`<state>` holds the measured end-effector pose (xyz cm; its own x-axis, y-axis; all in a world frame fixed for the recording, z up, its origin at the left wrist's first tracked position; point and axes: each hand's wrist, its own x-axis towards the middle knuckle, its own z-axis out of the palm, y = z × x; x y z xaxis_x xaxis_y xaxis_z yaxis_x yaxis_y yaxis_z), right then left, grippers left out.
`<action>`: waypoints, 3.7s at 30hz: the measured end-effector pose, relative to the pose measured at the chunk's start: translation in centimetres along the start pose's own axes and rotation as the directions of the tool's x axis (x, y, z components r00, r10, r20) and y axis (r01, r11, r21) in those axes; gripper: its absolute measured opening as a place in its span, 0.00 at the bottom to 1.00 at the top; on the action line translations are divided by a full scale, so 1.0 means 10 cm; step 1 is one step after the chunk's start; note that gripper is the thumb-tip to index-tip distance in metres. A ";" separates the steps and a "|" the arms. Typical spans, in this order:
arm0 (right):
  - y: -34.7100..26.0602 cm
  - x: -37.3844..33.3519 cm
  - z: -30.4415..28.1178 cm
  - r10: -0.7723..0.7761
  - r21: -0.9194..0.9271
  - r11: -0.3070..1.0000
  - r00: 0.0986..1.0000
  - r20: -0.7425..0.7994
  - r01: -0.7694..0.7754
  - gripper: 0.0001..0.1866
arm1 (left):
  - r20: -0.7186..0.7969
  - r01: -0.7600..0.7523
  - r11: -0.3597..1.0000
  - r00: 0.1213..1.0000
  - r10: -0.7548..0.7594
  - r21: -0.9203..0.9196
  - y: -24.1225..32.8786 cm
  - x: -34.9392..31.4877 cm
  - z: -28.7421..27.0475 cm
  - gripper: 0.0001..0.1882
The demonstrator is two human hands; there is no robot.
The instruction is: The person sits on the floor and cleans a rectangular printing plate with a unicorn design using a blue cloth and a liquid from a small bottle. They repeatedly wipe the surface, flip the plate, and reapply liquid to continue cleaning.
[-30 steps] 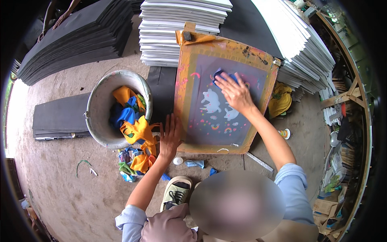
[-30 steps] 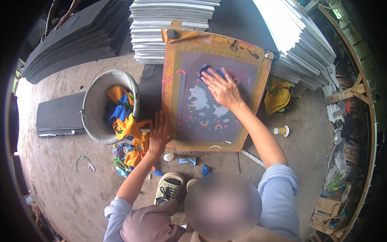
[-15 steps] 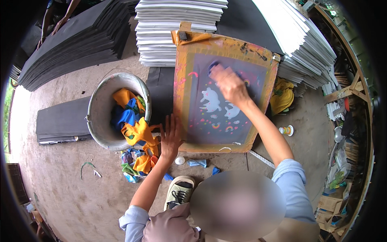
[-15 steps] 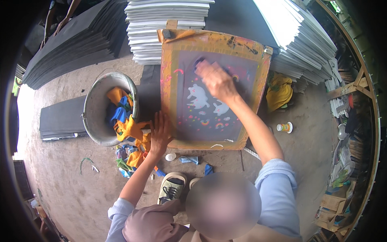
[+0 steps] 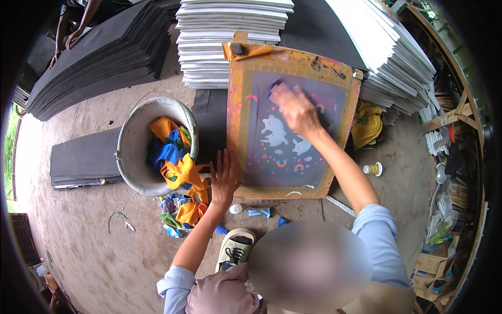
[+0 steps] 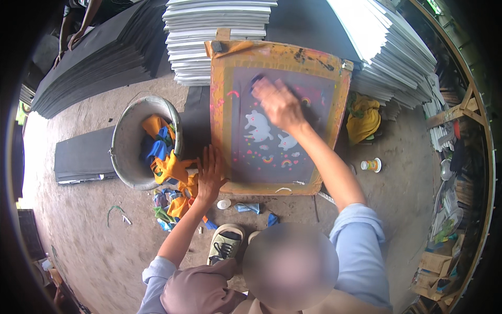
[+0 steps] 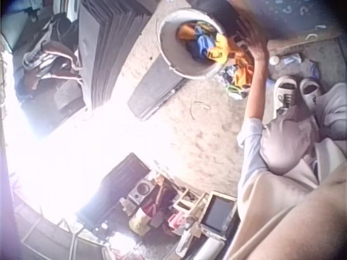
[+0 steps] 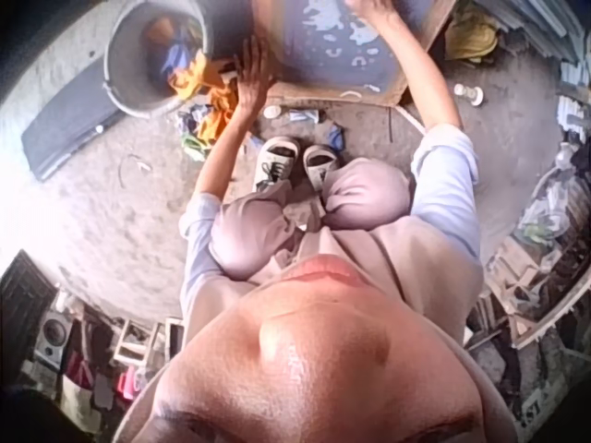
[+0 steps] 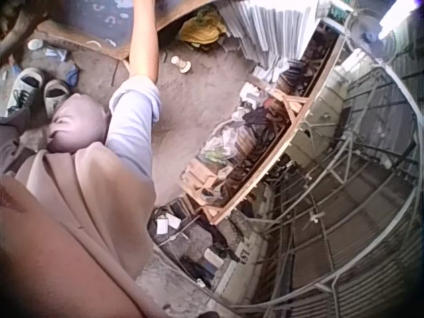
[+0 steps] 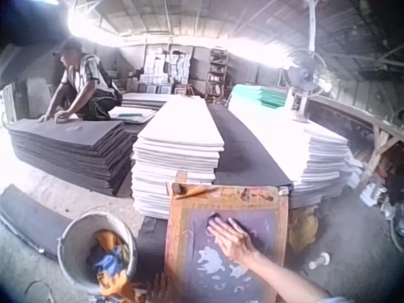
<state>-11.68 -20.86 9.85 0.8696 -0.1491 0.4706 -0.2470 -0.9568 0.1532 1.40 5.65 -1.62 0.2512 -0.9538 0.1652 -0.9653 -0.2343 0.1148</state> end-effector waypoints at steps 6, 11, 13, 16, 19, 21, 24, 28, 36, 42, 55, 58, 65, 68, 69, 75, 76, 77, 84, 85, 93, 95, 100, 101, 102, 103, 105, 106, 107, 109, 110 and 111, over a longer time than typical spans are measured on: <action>-0.16 -0.16 0.14 0.065 0.140 0.988 0.998 -0.015 -0.062 0.20 | -0.007 -0.005 1.000 1.000 0.005 0.002 -0.04 -0.03 0.03 0.61; -0.16 -0.15 0.18 0.181 0.085 0.981 0.982 -0.051 -0.176 0.21 | -0.001 0.000 0.999 1.000 0.000 -0.033 0.02 -0.02 0.02 0.61; -0.08 -0.21 0.18 0.009 -0.017 1.000 1.000 0.026 -0.009 0.20 | -0.006 0.004 0.998 1.000 -0.004 -0.058 0.02 0.00 0.03 0.61; 0.14 -0.07 -0.03 0.235 -0.217 0.943 0.966 -0.108 -0.253 0.21 | -0.022 -0.006 0.998 1.000 0.005 -0.056 0.00 -0.02 0.04 0.61; -0.18 -0.16 0.11 0.125 0.101 0.987 0.991 -0.035 -0.121 0.21 | -0.002 0.001 0.999 1.000 -0.001 -0.052 -0.01 -0.02 0.04 0.62; -0.10 -0.18 0.15 0.024 0.134 0.991 1.000 -0.001 -0.023 0.22 | -0.008 0.003 0.999 1.000 -0.003 -0.046 -0.04 -0.02 0.04 0.61; 0.14 -0.12 0.12 0.175 -0.018 0.984 0.973 -0.150 -0.180 0.23 | -0.019 -0.008 0.998 1.000 0.007 -0.057 0.02 -0.01 0.05 0.61; -0.29 0.09 0.23 0.320 0.175 0.943 0.916 -0.241 -0.283 0.22 | -0.017 0.006 0.997 1.000 -0.007 -0.081 0.01 -0.03 0.08 0.61; 0.07 0.36 -0.26 0.591 0.391 0.790 0.755 -0.283 -0.472 0.11 | -0.024 -0.020 1.000 1.000 0.021 0.019 -0.04 -0.05 0.10 0.59; 0.03 0.29 0.28 0.437 0.057 0.880 0.758 -0.484 -0.471 0.23 | -0.001 -0.018 0.999 1.000 0.018 -0.029 0.04 0.00 0.08 0.58; -0.17 -0.18 0.27 0.003 0.160 0.987 0.996 0.085 -0.017 0.30 | 0.013 -0.021 0.999 1.000 0.022 -0.036 -0.02 -0.02 0.07 0.57; 0.04 -0.11 0.19 -0.121 -0.082 0.989 0.992 0.039 0.124 0.31 | -0.003 -0.022 1.000 1.000 0.022 -0.022 -0.03 -0.03 0.06 0.57; -0.50 -0.30 0.46 0.017 0.203 0.979 1.000 0.014 -0.019 0.25 | 0.013 0.001 1.000 1.000 -0.001 -0.027 -0.03 -0.01 0.08 0.59; -0.23 -0.22 0.30 -0.010 -0.025 1.000 0.998 0.059 0.012 0.26 | 0.012 -0.013 0.999 1.000 0.013 0.030 -0.02 -0.07 0.07 0.60; -0.14 -0.14 0.20 0.030 -0.161 0.987 0.998 0.054 -0.021 0.26 | 0.017 -0.016 0.998 1.000 0.015 0.053 0.01 -0.05 0.03 0.60; -0.20 -0.11 0.30 -0.018 -0.005 1.000 0.999 0.040 0.018 0.28 | 0.006 -0.040 0.993 0.999 0.040 0.107 0.03 0.03 -0.04 0.61; -0.10 -0.06 0.25 -0.136 -0.012 0.990 0.988 0.072 0.137 0.28 | 0.005 -0.044 0.994 0.999 0.044 0.104 0.03 0.04 -0.04 0.61; 0.06 0.04 0.21 -0.032 -0.064 0.997 0.999 -0.012 0.031 0.27 | -0.004 -0.054 0.993 0.999 0.054 0.107 0.06 0.05 -0.02 0.62; -0.46 -0.06 0.40 0.038 0.065 0.997 0.999 -0.036 -0.035 0.26 | 0.035 -0.108 0.980 0.994 0.104 0.167 0.02 0.13 -0.07 0.62; -0.55 -0.17 0.39 -0.002 0.112 0.994 1.000 0.019 0.000 0.26 | 0.036 -0.109 0.977 0.994 0.104 0.182 0.01 0.14 -0.08 0.62; 0.07 0.41 0.18 0.262 -0.053 0.959 0.940 -0.219 -0.280 0.25 | 0.079 -0.116 0.992 0.991 0.111 0.058 0.06 0.17 -0.11 0.62; -0.15 0.30 0.31 0.250 0.036 0.968 0.942 -0.224 -0.248 0.27 | 0.067 -0.119 0.993 0.991 0.119 0.000 0.04 0.19 -0.11 0.62; -0.85 -0.46 0.33 0.118 0.190 0.974 0.992 0.050 -0.125 0.29 | -0.033 -0.143 0.983 0.989 0.148 0.118 0.01 0.12 -0.09 0.64; -0.85 -0.51 0.30 0.105 0.212 0.971 0.993 0.049 -0.113 0.28 | 0.052 -0.130 0.991 0.990 0.128 0.036 0.04 0.12 -0.13 0.53; -0.84 -0.55 0.26 0.089 0.236 0.967 0.995 0.047 -0.098 0.27 | 0.035 -0.144 0.988 0.989 0.142 0.056 0.07 0.08 -0.09 0.48; -0.84 -0.53 0.21 0.071 0.257 0.963 0.997 0.031 -0.076 0.27 | 0.009 -0.156 0.984 0.988 0.156 0.087 0.06 0.04 -0.03 0.44; -0.96 -0.62 0.15 0.153 0.386 0.910 0.988 0.036 -0.155 0.24 | -0.005 -0.164 0.980 0.986 0.166 0.110 0.07 -0.02 -0.06 0.35; -1.03 -0.71 0.12 0.184 0.452 0.873 0.982 0.045 -0.184 0.22 | -0.011 -0.190 0.981 0.982 0.190 0.036 0.09 -0.04 -0.11 0.35; -1.12 -0.82 0.10 0.153 0.473 0.865 0.985 0.074 -0.170 0.20 | -0.018 -0.213 0.976 0.977 0.213 -0.035 0.09 -0.07 -0.16 0.34; -1.28 -1.03 0.04 0.078 0.495 0.858 0.987 0.144 -0.140 0.18 | -0.118 -0.275 0.955 0.958 0.262 -0.109 0.06 -0.13 -0.25 0.30; -1.34 -1.12 0.01 0.039 0.491 0.861 0.981 0.188 -0.129 0.18 | -0.062 -0.231 0.953 0.973 0.224 -0.196 0.03 -0.17 -0.33 0.30; -1.38 -1.16 0.03 0.023 0.501 0.859 0.986 0.165 -0.103 0.16 | -0.005 -0.181 0.943 0.982 0.187 -0.279 0.00 -0.24 -0.42 0.29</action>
<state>-18.22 -5.95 2.05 0.9224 -0.2098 0.3244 -0.0881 -0.9318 -0.3521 1.14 8.70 2.12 0.0661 -0.9799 0.1882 -0.9361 0.0045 0.3518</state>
